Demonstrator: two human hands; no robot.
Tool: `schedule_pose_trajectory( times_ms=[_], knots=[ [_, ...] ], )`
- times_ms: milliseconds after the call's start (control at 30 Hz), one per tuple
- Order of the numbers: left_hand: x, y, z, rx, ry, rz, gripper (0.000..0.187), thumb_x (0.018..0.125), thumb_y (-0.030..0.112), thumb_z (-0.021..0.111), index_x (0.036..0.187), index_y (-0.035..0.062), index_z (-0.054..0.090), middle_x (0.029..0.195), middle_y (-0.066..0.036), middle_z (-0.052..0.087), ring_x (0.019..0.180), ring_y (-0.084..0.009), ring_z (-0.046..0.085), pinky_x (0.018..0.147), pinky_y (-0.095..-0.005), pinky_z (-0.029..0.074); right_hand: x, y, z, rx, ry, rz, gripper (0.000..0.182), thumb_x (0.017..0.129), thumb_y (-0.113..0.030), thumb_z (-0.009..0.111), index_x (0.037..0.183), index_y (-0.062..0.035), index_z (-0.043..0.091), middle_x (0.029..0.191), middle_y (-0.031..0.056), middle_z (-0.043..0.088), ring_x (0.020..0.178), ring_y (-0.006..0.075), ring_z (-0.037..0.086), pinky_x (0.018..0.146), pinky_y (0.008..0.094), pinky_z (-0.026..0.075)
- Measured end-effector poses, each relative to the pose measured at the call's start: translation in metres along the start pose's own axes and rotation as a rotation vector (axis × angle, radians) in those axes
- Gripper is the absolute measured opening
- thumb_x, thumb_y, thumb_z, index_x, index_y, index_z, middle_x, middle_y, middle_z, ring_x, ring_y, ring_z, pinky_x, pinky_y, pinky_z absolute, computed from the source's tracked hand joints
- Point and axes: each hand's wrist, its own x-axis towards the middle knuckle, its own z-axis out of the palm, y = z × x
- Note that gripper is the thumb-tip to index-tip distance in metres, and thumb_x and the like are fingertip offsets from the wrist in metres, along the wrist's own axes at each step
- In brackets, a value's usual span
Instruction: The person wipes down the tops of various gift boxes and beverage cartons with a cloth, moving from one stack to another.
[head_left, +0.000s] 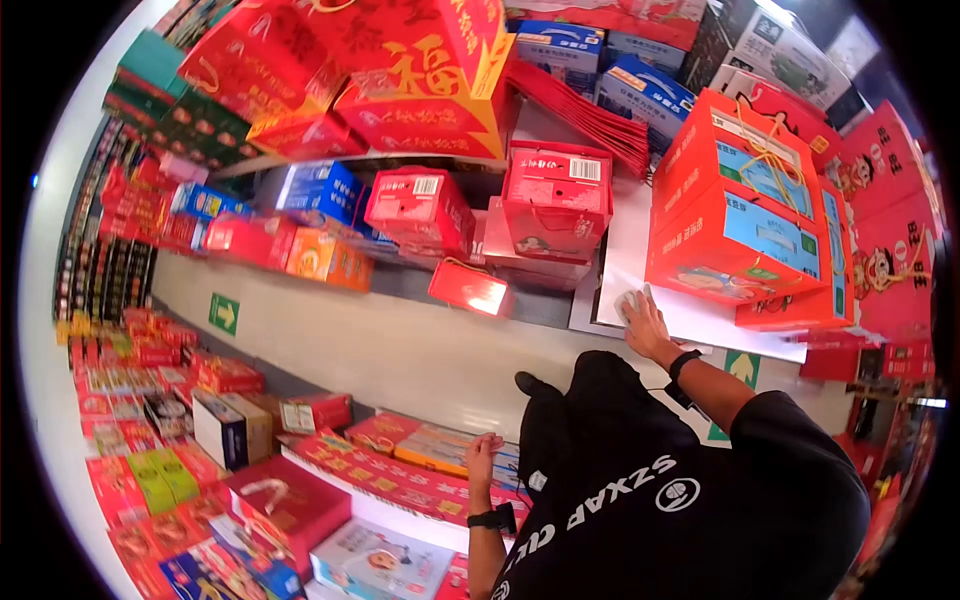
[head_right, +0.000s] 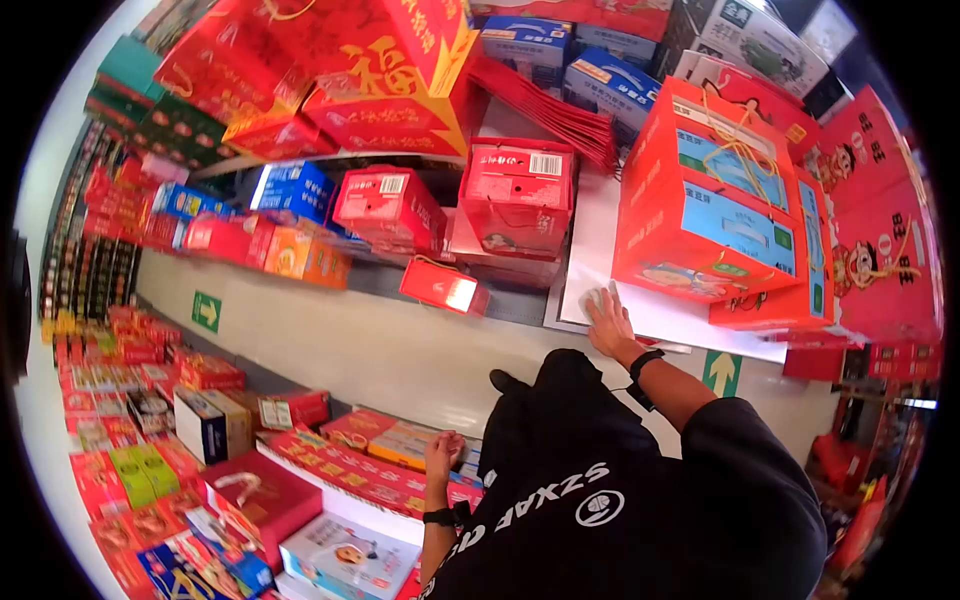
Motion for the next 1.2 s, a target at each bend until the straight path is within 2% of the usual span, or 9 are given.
schedule_pose_trajectory(
  times_ms=[200,300,433,567,600,733,933,1067,1200],
  knots=[
    [0.072,0.096,-0.032,0.247,-0.174,0.019,0.031,0.109,0.029,0.054,0.119,0.0041,0.068,0.107,-0.01,0.078,0.098,-0.0184,0.074,0.084,-0.0314,0.053,0.014,-0.002,0.054,-0.036,0.028,0.025,0.078,0.096,-0.041,0.061,0.158,-0.0022,0.034,0.168,0.0302,0.009,0.153,0.0582,0.011,0.122,0.0621,0.028],
    [0.101,0.149,-0.035,0.383,-0.215,0.062,0.032,0.109,0.029,0.053,0.119,0.0038,0.068,0.107,-0.01,0.078,0.1,-0.0192,0.074,0.085,-0.0332,0.053,0.027,-0.023,0.041,-0.016,-0.059,0.017,0.08,0.1,-0.049,0.054,0.16,-0.0025,0.031,0.171,0.0271,0.005,0.155,0.0563,0.008,0.123,0.0612,0.025],
    [0.118,0.214,-0.033,0.497,-0.195,0.122,0.033,0.109,0.029,0.052,0.12,0.0029,0.068,0.107,-0.011,0.078,0.1,-0.02,0.074,0.086,-0.0341,0.053,0.065,-0.033,0.037,0.061,0.121,0.11,0.077,0.101,-0.052,0.051,0.158,-0.0024,0.037,0.17,0.0276,0.007,0.153,0.0568,0.012,0.124,0.0619,0.023],
    [0.127,0.242,-0.026,0.534,-0.218,0.139,0.034,0.109,0.03,0.053,0.119,0.0016,0.068,0.108,-0.011,0.077,0.102,-0.0209,0.074,0.087,-0.034,0.053,0.105,-0.029,0.035,0.134,0.236,0.203,0.084,0.092,-0.048,0.064,0.156,-0.0002,0.039,0.17,0.0272,0.008,0.153,0.0563,0.013,0.124,0.0618,0.021],
    [0.127,0.249,-0.024,0.558,-0.225,0.146,0.033,0.109,0.03,0.052,0.119,0.0017,0.067,0.109,-0.012,0.077,0.103,-0.0214,0.074,0.088,-0.0341,0.054,0.115,-0.023,0.042,0.131,0.3,0.191,0.087,0.087,-0.042,0.07,0.156,-0.0006,0.038,0.171,0.0272,0.007,0.153,0.0567,0.011,0.124,0.0626,0.022],
    [0.139,0.264,-0.018,0.598,-0.228,0.135,0.034,0.109,0.03,0.052,0.119,0.0019,0.067,0.11,-0.012,0.077,0.103,-0.0212,0.074,0.09,-0.0341,0.053,0.141,-0.012,0.031,0.255,0.343,0.268,0.08,0.087,-0.033,0.07,0.157,-0.0084,0.04,0.172,0.0242,0.008,0.154,0.0551,0.009,0.124,0.0619,0.022],
    [0.165,0.288,-0.008,0.623,-0.344,0.163,0.033,0.11,0.029,0.052,0.116,0.0018,0.069,0.106,-0.01,0.078,0.097,-0.0186,0.074,0.086,-0.0323,0.052,0.139,-0.023,0.024,0.382,0.285,0.353,0.08,0.087,-0.032,0.072,0.157,-0.0088,0.04,0.17,0.0258,0.012,0.154,0.0545,0.012,0.127,0.0578,0.019],
    [0.196,0.301,-0.009,0.71,-0.464,0.226,0.041,0.111,0.033,0.045,0.114,0.0005,0.07,0.105,-0.012,0.077,0.097,-0.0202,0.073,0.087,-0.0338,0.052,0.116,-0.043,0.047,0.275,0.367,0.332,0.087,0.08,-0.03,0.075,0.157,-0.0109,0.04,0.171,0.0233,0.013,0.15,0.0551,0.023,0.123,0.0584,0.027],
    [0.227,0.313,-0.01,0.662,-0.576,0.235,0.055,0.113,0.04,0.034,0.113,-0.0027,0.069,0.106,-0.016,0.076,0.098,-0.0231,0.073,0.088,-0.0349,0.052,0.081,-0.081,0.045,0.269,0.275,0.389,0.087,0.081,-0.035,0.074,0.158,-0.0122,0.039,0.17,0.0243,0.015,0.147,0.0574,0.027,0.122,0.0579,0.03]
  ],
)
